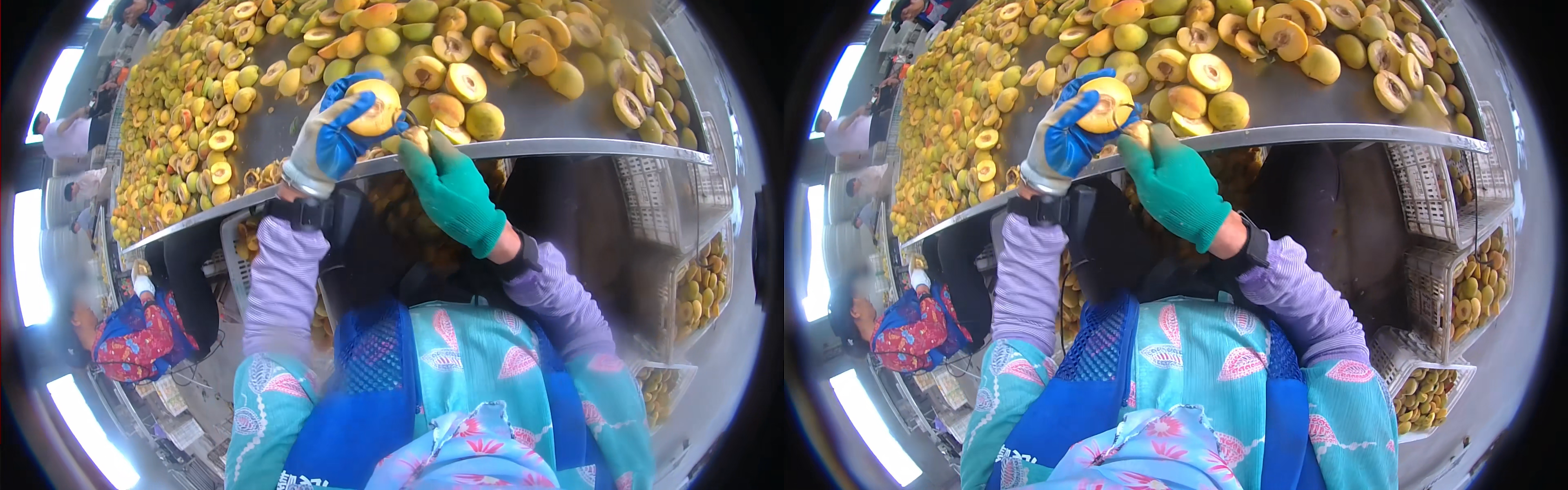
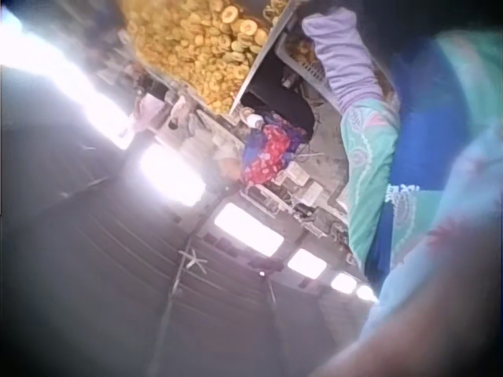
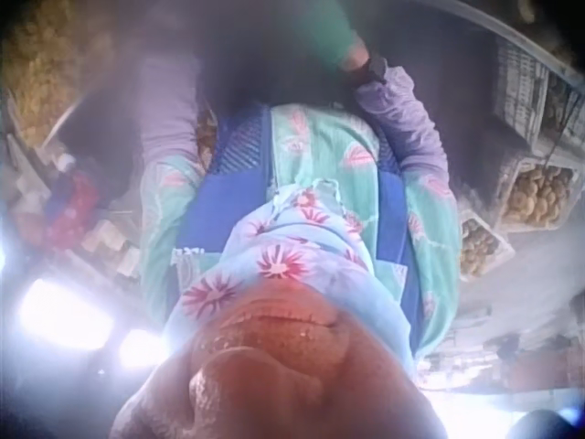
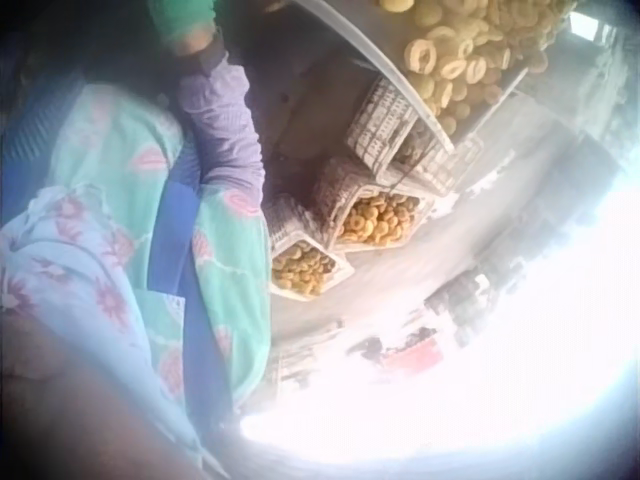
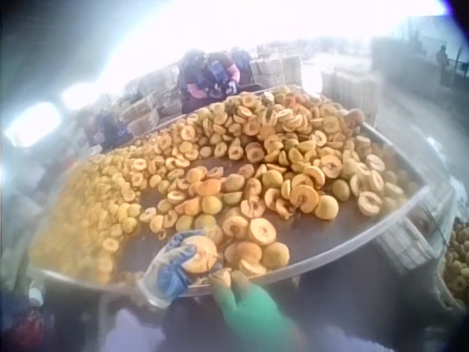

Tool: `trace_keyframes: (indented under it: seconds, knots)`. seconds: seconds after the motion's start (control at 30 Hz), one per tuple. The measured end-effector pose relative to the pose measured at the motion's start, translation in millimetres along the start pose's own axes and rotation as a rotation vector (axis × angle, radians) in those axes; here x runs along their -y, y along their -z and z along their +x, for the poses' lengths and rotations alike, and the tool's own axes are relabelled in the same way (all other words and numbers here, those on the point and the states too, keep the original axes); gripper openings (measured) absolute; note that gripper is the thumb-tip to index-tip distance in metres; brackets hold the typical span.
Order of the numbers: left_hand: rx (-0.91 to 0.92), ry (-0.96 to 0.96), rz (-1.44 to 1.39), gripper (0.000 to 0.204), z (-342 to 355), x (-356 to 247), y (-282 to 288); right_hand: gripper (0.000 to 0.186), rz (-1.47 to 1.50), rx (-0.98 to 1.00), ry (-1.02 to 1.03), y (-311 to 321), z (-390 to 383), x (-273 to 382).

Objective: The person repeatedly picks up halved mangoes from a conveyor belt, removes the pits by hand, and places the pitted halves into a white crate below. The process is continuous and repetitive throughout the clip.

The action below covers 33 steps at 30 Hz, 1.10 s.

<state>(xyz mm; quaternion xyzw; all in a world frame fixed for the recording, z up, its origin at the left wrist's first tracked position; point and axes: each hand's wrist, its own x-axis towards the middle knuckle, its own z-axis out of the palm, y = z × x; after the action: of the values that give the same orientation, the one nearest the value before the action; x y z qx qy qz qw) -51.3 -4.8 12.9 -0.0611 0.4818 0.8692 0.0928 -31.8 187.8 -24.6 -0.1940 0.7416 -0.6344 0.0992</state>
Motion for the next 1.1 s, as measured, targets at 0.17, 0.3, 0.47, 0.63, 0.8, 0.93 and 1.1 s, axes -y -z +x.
trace_keyframes:
  seconds: [0.17,0.3,0.47,0.63,0.8,0.93,1.1]
  knots:
    - [-0.179,-0.744,1.520,0.035,-24.6,33.2,0.7,0.034,0.036,0.027,-0.153,-9.2,-1.8,19.9]
    - [-0.085,-0.663,1.327,0.032,-23.8,22.9,-10.2,0.037,0.095,0.065,-0.133,-10.0,-6.9,16.1]
    - [-0.226,-0.738,1.247,0.030,-21.5,28.1,-10.7,0.038,0.285,0.055,-0.123,-20.2,-3.3,19.7]
    - [-0.329,-0.650,0.789,0.024,-20.9,42.9,-32.3,0.044,0.269,0.159,-0.139,-10.7,2.8,12.6]
    - [-0.286,-0.700,1.127,0.019,-24.6,43.0,-20.1,0.049,0.597,0.233,-0.722,-16.2,-10.1,55.1]
    - [-0.221,-0.584,1.292,0.025,-21.7,41.0,-17.2,0.043,0.964,0.443,-0.723,-9.1,-16.2,7.1]
    - [-0.023,-0.498,0.568,0.027,-28.9,40.5,-22.1,0.040,1.269,0.495,-0.782,-9.7,-24.6,49.8]
